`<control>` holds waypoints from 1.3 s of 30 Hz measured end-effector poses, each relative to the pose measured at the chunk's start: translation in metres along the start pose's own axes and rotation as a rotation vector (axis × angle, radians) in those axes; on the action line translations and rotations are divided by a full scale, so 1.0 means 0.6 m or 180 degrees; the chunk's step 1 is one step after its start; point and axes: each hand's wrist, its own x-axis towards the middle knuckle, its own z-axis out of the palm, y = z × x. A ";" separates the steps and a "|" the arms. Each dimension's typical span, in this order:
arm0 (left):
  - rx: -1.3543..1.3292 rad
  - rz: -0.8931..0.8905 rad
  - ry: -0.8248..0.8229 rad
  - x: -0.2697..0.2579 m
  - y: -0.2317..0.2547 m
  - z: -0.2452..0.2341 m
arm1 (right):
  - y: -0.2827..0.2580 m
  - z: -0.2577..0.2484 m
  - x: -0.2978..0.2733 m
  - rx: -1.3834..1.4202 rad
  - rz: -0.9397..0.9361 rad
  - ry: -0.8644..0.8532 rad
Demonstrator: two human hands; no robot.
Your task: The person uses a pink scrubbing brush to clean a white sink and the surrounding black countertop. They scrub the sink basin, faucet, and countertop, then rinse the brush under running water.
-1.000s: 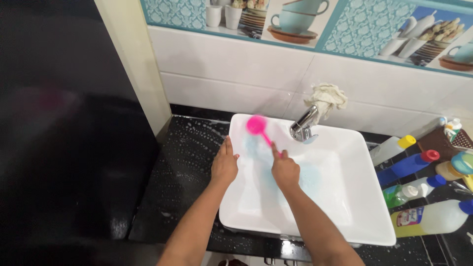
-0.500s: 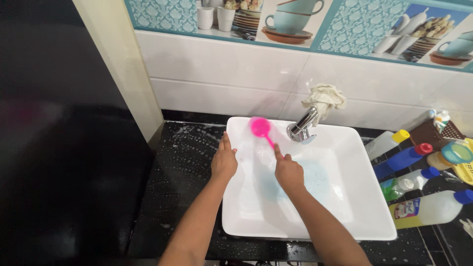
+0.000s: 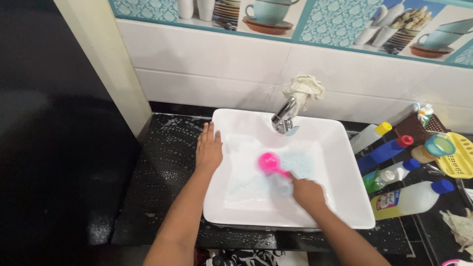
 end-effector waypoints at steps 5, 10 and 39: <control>-0.0875 -0.0125 -0.0011 -0.015 -0.005 0.019 | 0.124 -0.018 -0.045 0.0024 0.0728 0.0090; -0.2209 -0.0287 -0.0112 -0.075 -0.026 0.036 | 0.036 -0.015 -0.115 0.0626 -0.0573 -0.0622; -0.2186 -0.1016 -0.0283 -0.133 -0.015 0.058 | -0.253 -0.064 0.236 0.0553 -0.0688 0.0681</control>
